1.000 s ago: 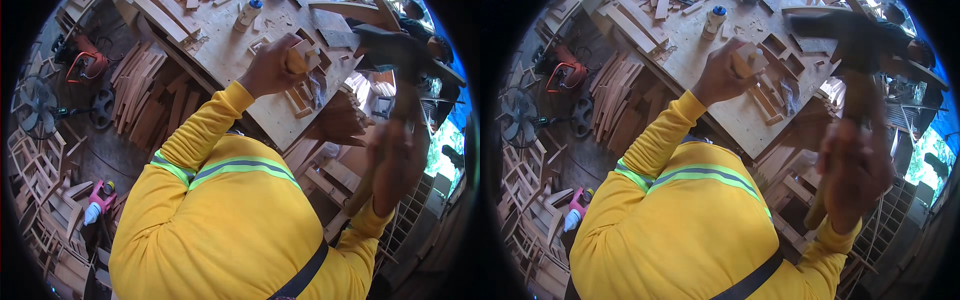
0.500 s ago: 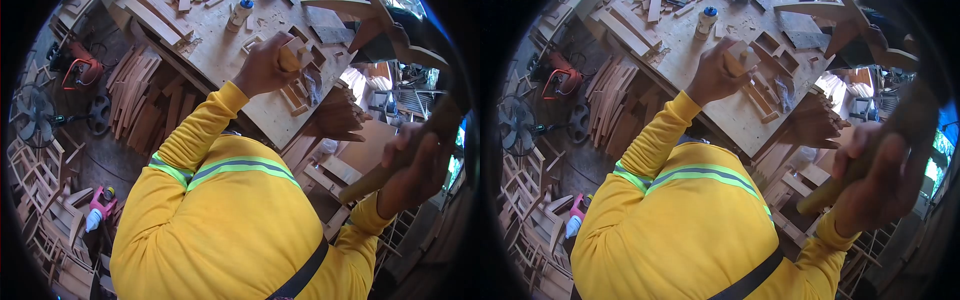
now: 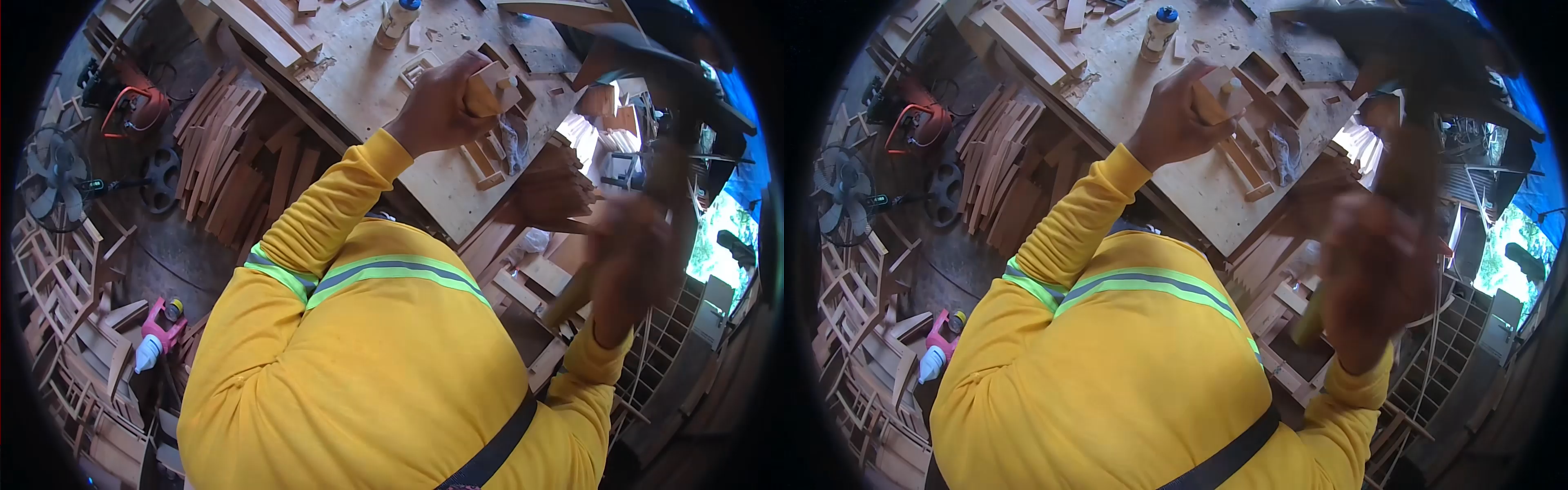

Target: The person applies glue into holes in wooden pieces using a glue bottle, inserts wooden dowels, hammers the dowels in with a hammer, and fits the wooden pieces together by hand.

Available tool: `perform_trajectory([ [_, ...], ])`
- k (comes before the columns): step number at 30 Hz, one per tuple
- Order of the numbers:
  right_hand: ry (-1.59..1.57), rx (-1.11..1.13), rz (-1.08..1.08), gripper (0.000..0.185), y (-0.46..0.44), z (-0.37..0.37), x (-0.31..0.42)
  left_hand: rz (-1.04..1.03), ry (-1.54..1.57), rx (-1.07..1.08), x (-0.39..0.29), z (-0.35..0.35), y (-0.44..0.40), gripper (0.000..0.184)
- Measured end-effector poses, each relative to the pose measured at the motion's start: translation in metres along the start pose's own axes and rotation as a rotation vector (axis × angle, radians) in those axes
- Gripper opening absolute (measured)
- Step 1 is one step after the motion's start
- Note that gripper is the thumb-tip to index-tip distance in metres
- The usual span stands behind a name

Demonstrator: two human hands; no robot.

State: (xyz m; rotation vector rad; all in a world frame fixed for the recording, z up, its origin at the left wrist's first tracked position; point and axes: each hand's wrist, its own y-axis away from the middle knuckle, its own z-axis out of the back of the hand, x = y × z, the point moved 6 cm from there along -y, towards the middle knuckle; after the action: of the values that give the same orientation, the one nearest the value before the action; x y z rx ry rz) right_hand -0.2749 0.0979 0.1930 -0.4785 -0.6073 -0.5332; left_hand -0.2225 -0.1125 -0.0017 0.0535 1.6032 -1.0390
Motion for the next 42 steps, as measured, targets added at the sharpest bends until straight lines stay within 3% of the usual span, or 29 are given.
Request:
perform_trajectory([
  [1,0.367,0.222,0.035,0.036,0.002,-0.019,-0.011,0.016,0.004,0.003,0.001,-0.001,0.001,0.064],
  [2,0.364,0.221,0.026,0.036,-0.001,-0.023,-0.006,0.02,0.005,0.011,0.001,-0.002,0.003,0.064],
  [4,-0.007,0.183,-0.102,0.03,-0.017,-0.03,0.012,-0.019,0.005,-0.016,0.002,-0.001,-0.001,0.063],
  [13,0.31,0.052,0.191,0.037,0.007,-0.016,0.002,-0.033,0.001,-0.016,-0.001,-0.003,-0.002,0.063],
  [16,-0.042,0.216,-0.253,0.043,-0.005,-0.02,0.006,-0.034,0.001,-0.019,-0.001,-0.004,-0.005,0.063],
  [17,-0.044,0.224,-0.255,0.043,-0.005,-0.01,0.006,-0.028,-0.002,-0.019,-0.001,-0.003,-0.005,0.063],
  [19,-0.622,0.099,-0.23,0.045,0.001,0.019,0.007,-0.021,0.001,-0.015,-0.002,-0.003,-0.002,0.062],
  [20,-0.622,0.096,-0.236,0.045,0.001,0.018,0.003,-0.022,0.007,-0.013,-0.003,-0.003,-0.002,0.061],
  [26,0.149,0.225,-0.019,0.047,-0.012,-0.038,-0.007,-0.016,0.023,0.004,-0.005,-0.001,0.001,0.06],
  [27,0.148,0.223,-0.019,0.047,-0.01,-0.037,-0.008,-0.019,0.02,0.004,-0.004,-0.001,0.002,0.06],
  [30,-0.28,-0.031,-0.172,0.048,-0.003,-0.013,-0.018,-0.028,0.003,-0.017,0.001,0.002,0.001,0.06],
  [32,-0.336,-0.127,-0.198,0.051,0.013,-0.009,-0.03,-0.006,0.029,-0.002,0.0,0.001,0.0,0.06],
  [33,-0.39,-0.225,-0.228,0.056,0.023,-0.007,-0.044,0.002,0.044,0.004,0.0,0.0,-0.001,0.06],
  [35,-0.422,-0.207,-0.257,0.052,0.052,-0.024,-0.106,0.008,0.031,0.008,-0.001,0.002,-0.003,0.06],
  [37,0.147,-0.094,-0.106,0.046,0.064,-0.056,-0.145,0.026,-0.001,0.034,0.001,0.007,-0.006,0.061],
  [39,0.231,-0.016,0.009,0.047,0.08,-0.1,-0.172,0.031,0.03,-0.02,0.009,0.018,-0.009,0.06],
  [41,0.22,0.093,-0.203,0.05,0.115,-0.143,-0.236,0.062,0.12,-0.101,0.02,0.03,-0.012,0.059],
  [42,0.206,0.096,-0.185,0.05,0.127,-0.16,-0.252,0.054,0.1,-0.109,0.021,0.035,-0.015,0.059],
])
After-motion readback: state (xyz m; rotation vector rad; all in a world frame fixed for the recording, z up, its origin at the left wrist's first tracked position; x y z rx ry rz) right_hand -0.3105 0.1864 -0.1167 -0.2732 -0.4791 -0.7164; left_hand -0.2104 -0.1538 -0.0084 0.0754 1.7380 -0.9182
